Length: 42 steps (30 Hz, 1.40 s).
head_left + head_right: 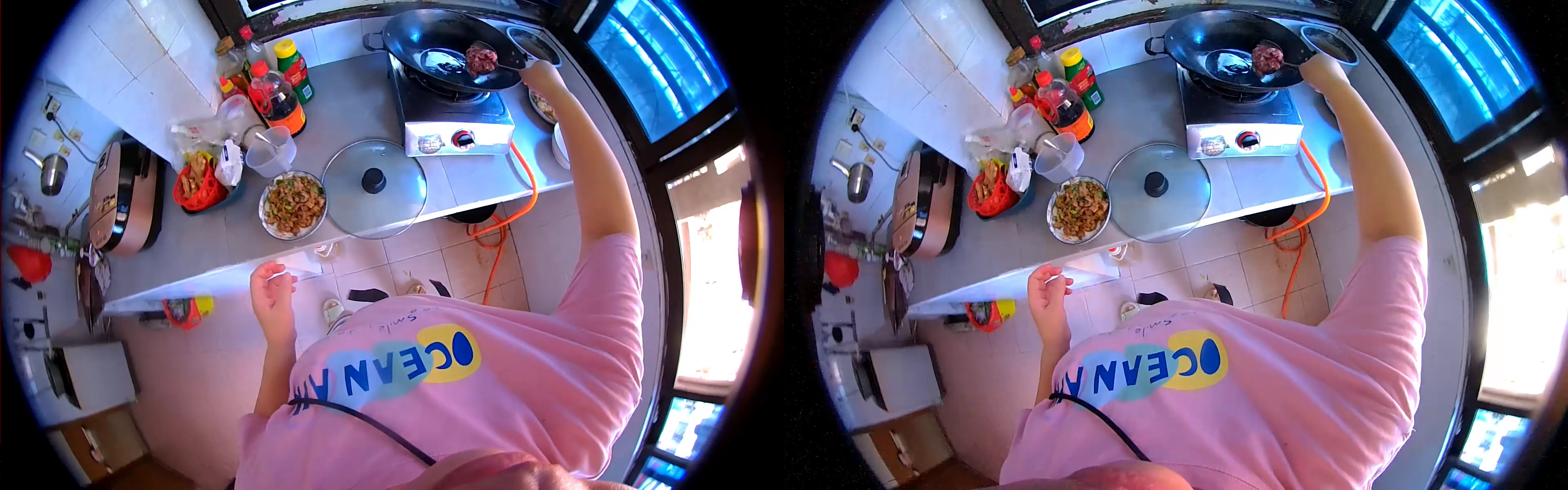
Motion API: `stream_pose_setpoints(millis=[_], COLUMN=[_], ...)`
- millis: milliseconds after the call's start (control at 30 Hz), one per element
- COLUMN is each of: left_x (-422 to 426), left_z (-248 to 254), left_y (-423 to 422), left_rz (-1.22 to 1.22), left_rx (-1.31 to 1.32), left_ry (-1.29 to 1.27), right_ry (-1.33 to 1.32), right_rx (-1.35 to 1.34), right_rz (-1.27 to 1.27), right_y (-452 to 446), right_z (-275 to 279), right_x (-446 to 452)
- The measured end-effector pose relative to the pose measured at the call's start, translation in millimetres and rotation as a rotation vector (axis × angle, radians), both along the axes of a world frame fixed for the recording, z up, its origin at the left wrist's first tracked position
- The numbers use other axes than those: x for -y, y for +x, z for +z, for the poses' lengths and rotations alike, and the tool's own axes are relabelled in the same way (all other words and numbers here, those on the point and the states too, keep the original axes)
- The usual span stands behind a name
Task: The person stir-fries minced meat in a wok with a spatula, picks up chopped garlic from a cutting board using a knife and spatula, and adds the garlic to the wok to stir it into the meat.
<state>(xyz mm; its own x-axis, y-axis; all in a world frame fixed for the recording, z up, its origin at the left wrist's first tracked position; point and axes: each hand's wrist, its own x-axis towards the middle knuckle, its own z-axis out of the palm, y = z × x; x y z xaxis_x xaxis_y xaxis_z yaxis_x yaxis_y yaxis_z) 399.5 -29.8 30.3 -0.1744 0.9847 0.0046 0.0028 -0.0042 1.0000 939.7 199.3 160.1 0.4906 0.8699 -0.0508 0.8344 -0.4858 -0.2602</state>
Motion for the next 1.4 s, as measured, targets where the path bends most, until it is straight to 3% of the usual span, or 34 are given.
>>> stream_pose_setpoints(millis=[33, 400, 567, 667, 733, 800, 1033, 1267, 1400], left_x=[5, 16, 16, 13, 13, 17, 18, 12, 13], left_z=[3, 7, -1, -4, -5, -10, -4, -12, 5], left_y=[13, 60, 61, 58, 53, 44, 39, 33, 35], left_rz=[0.023, 0.073, 0.056, 0.034, 0.04, 0.125, 0.065, 0.076, -0.009], left_rx=[-0.002, 0.003, 0.04, 0.062, 0.092, 0.073, 0.104, 0.175, 0.209], left_ry=[-0.008, -0.006, -0.024, -0.041, -0.046, -0.024, -0.044, -0.063, -0.064], right_ry=[0.129, 0.231, 0.275, 0.255, 0.326, 0.309, 0.21, 0.159, 0.182], right_rx=[0.336, 0.711, 0.897, 0.85, 0.797, 0.766, 0.949, 1.005, 0.972], right_rz=[0.018, 0.508, 0.793, 0.736, 0.709, 0.493, 0.719, 0.71, 0.715], right_y=[-8, -20, -40, -44, -55, -58, -57, -84, -72], right_z=[0, 35, 5, -11, 12, 26, 1, 8, 9], right_x=[3, 68, 42, 10, 35, 55, 13, 51, 22])
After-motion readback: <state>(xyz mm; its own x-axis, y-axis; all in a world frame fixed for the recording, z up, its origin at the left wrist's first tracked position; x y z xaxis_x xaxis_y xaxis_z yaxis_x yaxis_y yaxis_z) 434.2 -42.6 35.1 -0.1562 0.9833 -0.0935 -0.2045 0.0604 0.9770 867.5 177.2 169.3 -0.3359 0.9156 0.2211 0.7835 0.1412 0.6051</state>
